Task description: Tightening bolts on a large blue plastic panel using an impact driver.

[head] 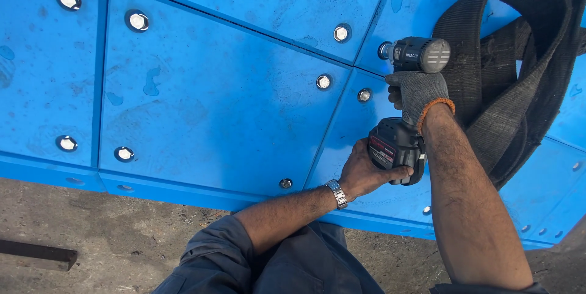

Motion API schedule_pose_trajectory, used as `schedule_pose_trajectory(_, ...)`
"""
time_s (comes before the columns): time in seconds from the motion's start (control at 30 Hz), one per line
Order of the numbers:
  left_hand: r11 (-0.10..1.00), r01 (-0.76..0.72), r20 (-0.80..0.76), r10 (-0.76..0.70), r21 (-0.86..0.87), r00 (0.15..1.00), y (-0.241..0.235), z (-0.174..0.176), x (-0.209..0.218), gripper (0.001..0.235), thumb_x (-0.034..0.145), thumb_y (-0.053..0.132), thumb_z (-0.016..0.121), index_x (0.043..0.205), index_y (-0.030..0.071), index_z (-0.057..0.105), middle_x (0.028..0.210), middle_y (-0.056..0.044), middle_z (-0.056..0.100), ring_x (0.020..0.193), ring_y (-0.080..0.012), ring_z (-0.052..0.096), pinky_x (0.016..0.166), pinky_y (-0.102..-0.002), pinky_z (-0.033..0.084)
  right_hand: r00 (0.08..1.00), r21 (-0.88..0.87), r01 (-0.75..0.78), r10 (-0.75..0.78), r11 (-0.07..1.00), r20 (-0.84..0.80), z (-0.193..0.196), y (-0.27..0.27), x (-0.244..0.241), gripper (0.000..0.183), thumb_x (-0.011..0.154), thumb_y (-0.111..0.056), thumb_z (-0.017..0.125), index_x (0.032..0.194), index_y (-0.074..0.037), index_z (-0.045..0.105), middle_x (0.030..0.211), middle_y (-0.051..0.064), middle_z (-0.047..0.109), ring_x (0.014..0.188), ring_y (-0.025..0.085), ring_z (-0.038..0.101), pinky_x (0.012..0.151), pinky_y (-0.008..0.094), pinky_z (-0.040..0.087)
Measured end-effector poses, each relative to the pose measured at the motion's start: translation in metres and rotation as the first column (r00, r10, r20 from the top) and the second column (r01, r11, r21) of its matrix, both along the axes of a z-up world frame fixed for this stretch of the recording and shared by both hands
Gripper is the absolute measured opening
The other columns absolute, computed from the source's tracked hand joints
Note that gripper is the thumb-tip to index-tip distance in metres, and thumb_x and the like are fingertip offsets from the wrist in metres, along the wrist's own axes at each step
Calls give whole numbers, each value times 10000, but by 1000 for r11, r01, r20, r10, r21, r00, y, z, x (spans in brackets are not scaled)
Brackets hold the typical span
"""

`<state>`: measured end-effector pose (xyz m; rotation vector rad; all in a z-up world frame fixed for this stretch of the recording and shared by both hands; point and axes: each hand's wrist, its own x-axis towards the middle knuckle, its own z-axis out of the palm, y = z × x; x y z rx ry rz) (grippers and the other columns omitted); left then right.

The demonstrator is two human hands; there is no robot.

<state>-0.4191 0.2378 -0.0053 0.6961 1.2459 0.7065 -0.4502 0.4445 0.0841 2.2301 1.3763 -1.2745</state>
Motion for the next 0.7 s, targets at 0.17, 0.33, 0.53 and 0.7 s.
schedule_pose_trajectory(0.17,994,-95,150,101,-49,983,4,15,-5,1289,579,831,727,1430,-60,349,1280,-209,452,1302,-330,494,1041,-490,522,999,-7,-35,35,999,41,-6,-1,8,209,895,-231,757,994,-56,697,766,56,684,648,128,658,549,263,546)
schedule_pose_trajectory(0.33,997,-46,105,52,-57,993,7,3,8,1272,585,802,749,1446,-52,368,1275,-218,434,1311,-342,467,1018,-508,515,994,-6,-68,69,998,82,-15,5,13,204,894,-231,750,1007,-64,718,778,72,701,642,133,666,558,260,546)
schedule_pose_trajectory(0.53,996,23,86,-15,-87,996,11,0,11,1308,558,842,719,1412,-73,343,1243,-211,441,1279,-322,498,978,-477,569,997,14,-62,62,998,45,-12,6,11,217,874,-205,767,1012,-47,709,787,70,706,650,123,676,566,249,559)
schedule_pose_trajectory(0.7,996,-72,89,77,-55,993,12,0,13,1335,557,850,728,1414,-90,322,1256,-206,426,1293,-319,478,997,-466,548,992,12,-108,107,994,60,-12,6,13,209,871,-214,762,1010,-64,717,791,64,712,655,118,687,586,261,576)
